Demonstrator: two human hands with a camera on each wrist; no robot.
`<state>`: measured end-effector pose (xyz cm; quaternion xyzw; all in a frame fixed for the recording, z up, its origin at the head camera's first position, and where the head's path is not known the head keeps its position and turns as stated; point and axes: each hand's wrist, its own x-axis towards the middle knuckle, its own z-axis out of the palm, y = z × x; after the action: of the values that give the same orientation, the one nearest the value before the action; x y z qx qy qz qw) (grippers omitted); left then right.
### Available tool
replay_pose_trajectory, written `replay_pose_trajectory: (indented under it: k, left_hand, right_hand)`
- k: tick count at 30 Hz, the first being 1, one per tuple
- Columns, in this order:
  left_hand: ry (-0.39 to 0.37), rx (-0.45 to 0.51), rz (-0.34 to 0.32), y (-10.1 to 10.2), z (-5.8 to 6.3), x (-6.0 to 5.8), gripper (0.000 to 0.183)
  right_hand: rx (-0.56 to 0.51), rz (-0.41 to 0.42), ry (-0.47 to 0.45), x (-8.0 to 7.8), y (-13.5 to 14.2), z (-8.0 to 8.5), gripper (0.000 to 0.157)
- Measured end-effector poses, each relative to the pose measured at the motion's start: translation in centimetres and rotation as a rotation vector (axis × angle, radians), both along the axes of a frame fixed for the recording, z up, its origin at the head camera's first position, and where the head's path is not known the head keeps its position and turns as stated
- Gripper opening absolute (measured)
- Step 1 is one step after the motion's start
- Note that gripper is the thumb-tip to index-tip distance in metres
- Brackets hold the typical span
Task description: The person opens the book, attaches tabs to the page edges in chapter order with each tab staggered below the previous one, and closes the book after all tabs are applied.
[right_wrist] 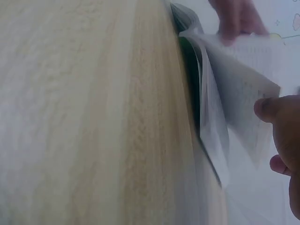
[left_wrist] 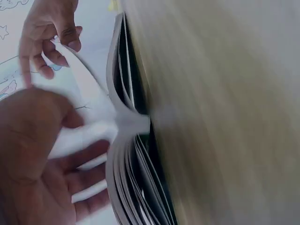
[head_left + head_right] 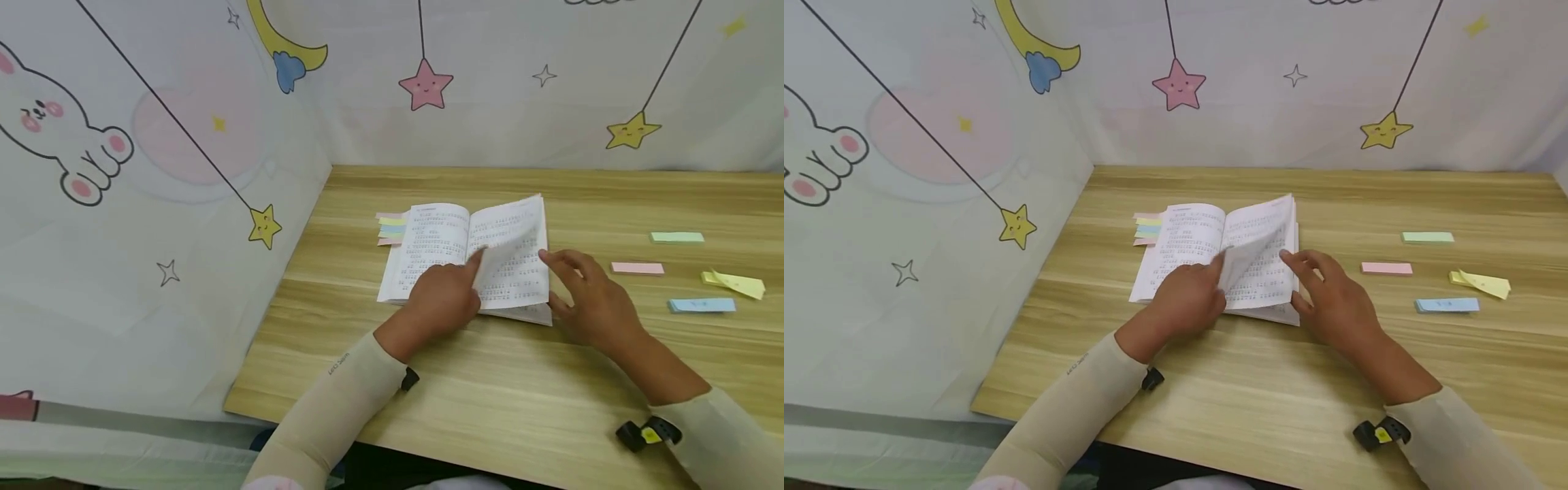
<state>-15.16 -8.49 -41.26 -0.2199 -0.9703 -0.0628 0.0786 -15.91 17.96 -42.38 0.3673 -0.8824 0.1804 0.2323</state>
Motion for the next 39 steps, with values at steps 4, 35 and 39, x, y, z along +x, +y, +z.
replay_pose_trajectory:
  k: [4,35,39]
  left_hand:
    - [0.369,0.099,0.237,-0.5,0.2,-0.2,0.088]
    - [0.404,-0.127,0.127,-0.6,0.7,0.0,0.06]
    - [0.104,-0.237,-0.09,0.0,0.6,0.5,0.03]
  right_hand:
    - [0.032,0.113,0.022,-0.1,0.2,-0.1,0.027]
    - [0.041,0.128,0.049,-0.2,0.0,-0.9,0.034]
    - [0.023,0.1,0.076,-0.3,-0.1,-1.0,0.031]
